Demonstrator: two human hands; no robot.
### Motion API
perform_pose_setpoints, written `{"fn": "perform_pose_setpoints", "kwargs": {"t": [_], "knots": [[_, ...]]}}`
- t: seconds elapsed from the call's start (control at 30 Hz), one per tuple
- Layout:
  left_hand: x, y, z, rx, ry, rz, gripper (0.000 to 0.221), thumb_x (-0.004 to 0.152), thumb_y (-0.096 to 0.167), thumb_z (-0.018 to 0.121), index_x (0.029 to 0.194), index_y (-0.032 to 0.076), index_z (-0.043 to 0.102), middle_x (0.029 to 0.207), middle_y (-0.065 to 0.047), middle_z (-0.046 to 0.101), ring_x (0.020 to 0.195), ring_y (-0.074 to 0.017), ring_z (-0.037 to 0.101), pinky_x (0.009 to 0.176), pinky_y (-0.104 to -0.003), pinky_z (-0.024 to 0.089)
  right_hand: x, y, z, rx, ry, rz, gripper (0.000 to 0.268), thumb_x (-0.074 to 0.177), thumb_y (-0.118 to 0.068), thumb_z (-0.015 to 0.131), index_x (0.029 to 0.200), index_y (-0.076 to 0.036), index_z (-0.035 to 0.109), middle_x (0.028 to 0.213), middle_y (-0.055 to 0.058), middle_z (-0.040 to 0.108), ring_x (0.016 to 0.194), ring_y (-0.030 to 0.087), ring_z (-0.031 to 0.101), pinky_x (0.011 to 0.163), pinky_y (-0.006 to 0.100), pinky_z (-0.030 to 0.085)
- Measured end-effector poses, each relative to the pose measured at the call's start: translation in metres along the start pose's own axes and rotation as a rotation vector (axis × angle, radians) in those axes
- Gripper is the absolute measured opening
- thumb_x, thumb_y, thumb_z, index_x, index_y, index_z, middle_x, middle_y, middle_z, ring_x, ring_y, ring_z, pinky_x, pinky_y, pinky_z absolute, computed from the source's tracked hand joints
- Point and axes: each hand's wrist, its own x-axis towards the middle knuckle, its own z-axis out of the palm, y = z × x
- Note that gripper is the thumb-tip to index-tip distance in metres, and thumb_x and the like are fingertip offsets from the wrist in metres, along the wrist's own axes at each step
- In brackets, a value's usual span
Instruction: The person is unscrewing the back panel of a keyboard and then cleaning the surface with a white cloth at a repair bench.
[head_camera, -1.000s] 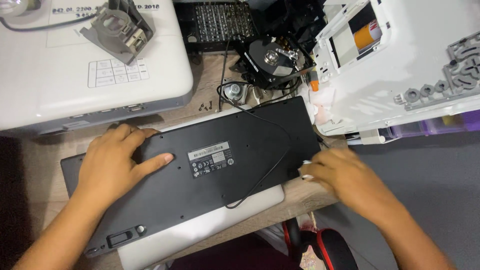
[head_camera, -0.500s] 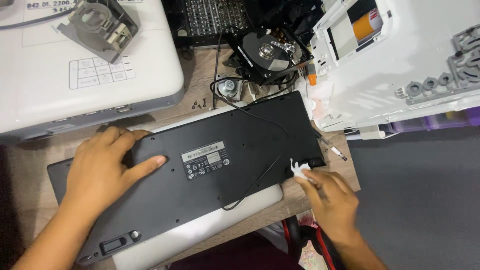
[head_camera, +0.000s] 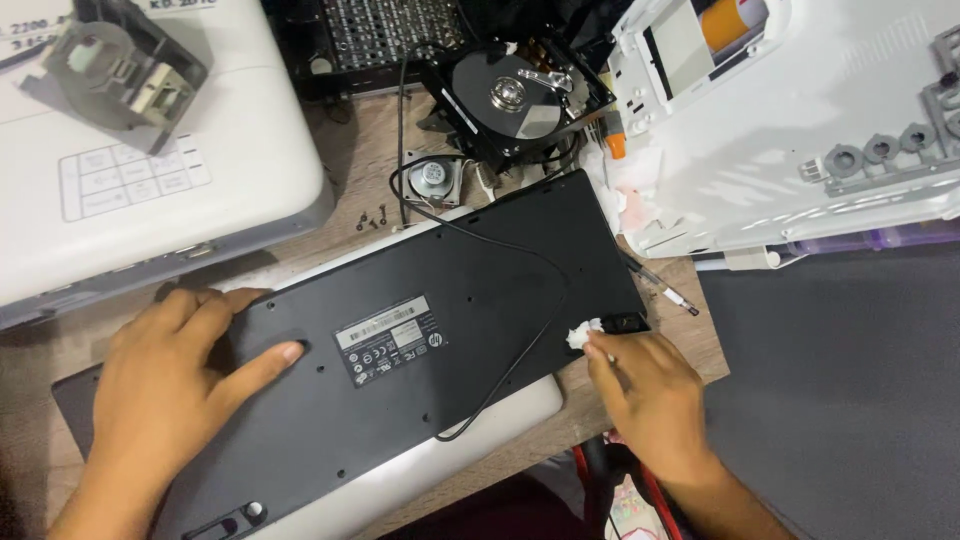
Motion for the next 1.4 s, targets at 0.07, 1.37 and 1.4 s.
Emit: {"fn": "perform_pose_setpoints", "kwargs": {"t": [0.07,1.37,1.4], "knots": [[0.0,-0.001,0.002,0.018,-0.006,-0.015,0.07,0.077,0.07,0.066,0.124,0.019,0.072,0.091,-0.008,0.061,0.093,-0.0326,0.065,0.082,-0.047,0.052,0.007,-0.015,-0.007,-0.185,-0.034,-0.162,0.013,0.099,-0.011,0.067,0.109,-0.007,0.074,0.095,0.006,0.071,0.085,0.023,0.065,0.079,0.037,0.056],[0.001,0.003,-0.005,-0.006,-0.031,-0.024,0.068,0.078,0.071,0.064,0.124,0.021,0.071,0.094,-0.009,0.063,0.094,-0.0336,0.066,0.082,-0.047,0.052,0.011,-0.014,0.002,-0.12,-0.021,-0.266,0.018,0.092,0.0,0.073,0.105,-0.011,0.077,0.108,0.0,0.078,0.092,0.016,0.073,0.084,0.03,0.06],[0.001,0.002,-0.004,-0.006,-0.033,-0.025,0.068,0.078,0.071,0.064,0.124,0.021,0.071,0.094,-0.009,0.063,0.094,-0.0336,0.066,0.082,-0.047,0.052,0.012,-0.014,0.002,-0.119,-0.023,-0.265,0.018,0.092,0.0,0.073,0.105,-0.011,0.077,0.108,0.0,0.078,0.092,0.016,0.073,0.084,0.03,0.06]]}}
